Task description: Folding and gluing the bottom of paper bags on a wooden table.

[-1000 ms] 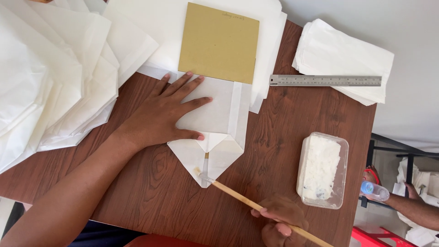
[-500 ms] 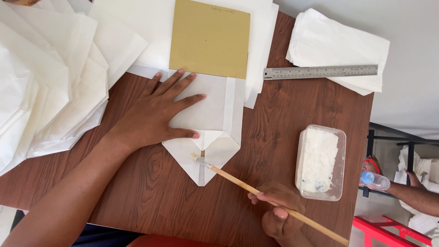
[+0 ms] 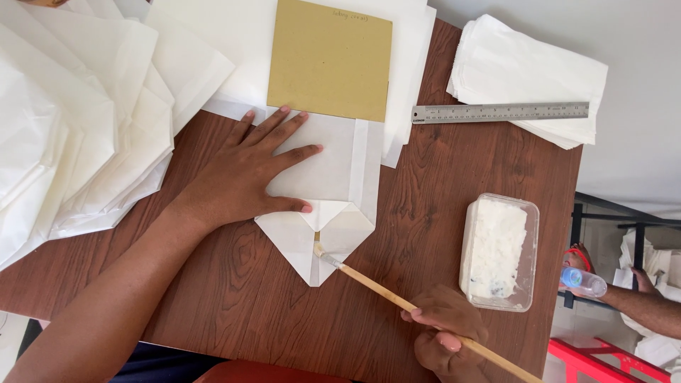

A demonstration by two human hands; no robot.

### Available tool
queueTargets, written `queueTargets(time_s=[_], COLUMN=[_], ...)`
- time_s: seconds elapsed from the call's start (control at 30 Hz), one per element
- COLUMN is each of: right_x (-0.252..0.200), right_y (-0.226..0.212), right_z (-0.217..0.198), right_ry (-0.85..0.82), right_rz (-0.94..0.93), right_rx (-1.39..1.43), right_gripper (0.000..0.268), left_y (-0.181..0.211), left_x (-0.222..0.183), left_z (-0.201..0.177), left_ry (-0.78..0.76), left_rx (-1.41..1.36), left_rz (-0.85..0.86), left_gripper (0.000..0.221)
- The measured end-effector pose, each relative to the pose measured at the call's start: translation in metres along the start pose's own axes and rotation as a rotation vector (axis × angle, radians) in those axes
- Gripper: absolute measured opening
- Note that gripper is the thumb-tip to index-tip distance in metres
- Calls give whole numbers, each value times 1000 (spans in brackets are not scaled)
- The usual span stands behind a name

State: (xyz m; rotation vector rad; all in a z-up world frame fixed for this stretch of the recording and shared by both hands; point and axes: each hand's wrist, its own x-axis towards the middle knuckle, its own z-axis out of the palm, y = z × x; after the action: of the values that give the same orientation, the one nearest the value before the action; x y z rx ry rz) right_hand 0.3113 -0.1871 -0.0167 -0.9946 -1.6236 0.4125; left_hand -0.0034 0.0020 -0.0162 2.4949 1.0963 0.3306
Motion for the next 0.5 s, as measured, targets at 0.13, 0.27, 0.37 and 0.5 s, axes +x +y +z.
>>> queueTargets(time_s=[0.13,0.27,0.37,0.5], right_x=[4,5,13,41], right_y=[-1,9,4,29], right_z=[-2,-1,-13,-67], right_ry=[-14,137,452,613], right_rz=[12,42,107,135], right_rx=[150,376,236,-323], right_gripper=[48,44,46,58], left_y=[1,0,1,3], left_x=[0,0,-1,-3], left_z=[-2,-1,-2,-8], left_ry=[-5,3,14,-6], left_rx=[3,12,22,19], left_rz=[-2,0,21,80], left_gripper=[83,82,81,82])
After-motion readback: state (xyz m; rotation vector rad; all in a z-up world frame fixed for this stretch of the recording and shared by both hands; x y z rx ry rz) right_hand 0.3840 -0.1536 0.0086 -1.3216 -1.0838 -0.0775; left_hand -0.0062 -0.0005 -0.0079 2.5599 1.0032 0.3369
